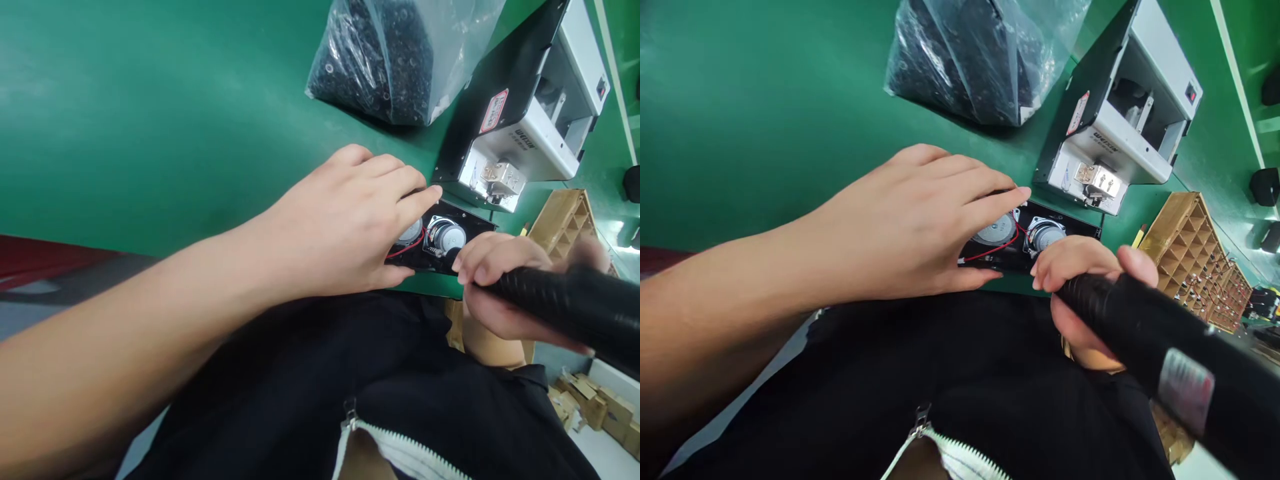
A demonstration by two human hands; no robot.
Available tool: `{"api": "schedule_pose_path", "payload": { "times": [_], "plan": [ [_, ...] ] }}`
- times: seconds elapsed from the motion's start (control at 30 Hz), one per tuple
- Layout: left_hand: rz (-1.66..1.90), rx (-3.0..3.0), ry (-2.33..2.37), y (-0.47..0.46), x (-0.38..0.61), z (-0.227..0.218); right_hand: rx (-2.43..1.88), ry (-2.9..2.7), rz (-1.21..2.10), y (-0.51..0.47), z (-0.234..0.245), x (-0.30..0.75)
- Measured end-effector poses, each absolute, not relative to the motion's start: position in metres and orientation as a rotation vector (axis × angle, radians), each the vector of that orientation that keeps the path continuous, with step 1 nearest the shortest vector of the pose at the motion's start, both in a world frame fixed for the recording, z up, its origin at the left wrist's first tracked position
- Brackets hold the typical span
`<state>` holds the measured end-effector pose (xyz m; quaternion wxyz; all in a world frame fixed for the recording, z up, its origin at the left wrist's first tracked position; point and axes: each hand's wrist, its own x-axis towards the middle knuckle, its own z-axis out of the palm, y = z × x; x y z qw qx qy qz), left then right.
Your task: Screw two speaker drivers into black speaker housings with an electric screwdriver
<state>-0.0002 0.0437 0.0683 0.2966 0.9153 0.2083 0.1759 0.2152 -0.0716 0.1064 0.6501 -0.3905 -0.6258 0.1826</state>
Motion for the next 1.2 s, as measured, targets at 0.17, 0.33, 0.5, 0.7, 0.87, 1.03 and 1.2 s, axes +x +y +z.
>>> {"api": "schedule_pose_path", "payload": {
  "times": [0.17,0.33,0.5,0.7,0.87,1.03,1.2],
  "plan": [
    [0.444,2.471,0.549,0.042,0.0,0.071,-1.113,-1.856,0.622,-0.096,0.146,0.227],
    [0.469,2.478,0.533,0.037,0.0,0.072,-1.205,-1.938,0.607,-0.097,0.154,0.228],
    [0.489,2.463,0.523,0.036,0.0,0.073,-0.879,-1.965,0.592,-0.087,0.132,0.24],
    [0.483,2.46,0.503,0.037,0.001,0.071,-0.806,-2.027,0.627,-0.08,0.126,0.251],
    [0.483,2.485,0.5,0.038,-0.001,0.071,-0.772,-1.724,0.344,-0.073,0.092,0.215],
    [0.527,2.528,0.504,0.037,0.001,0.07,-0.74,-1.343,0.337,-0.053,0.098,0.216],
    [0.577,2.553,0.458,0.026,0.013,0.069,-0.822,-1.231,0.183,-0.046,0.173,0.258]
  ]
}}
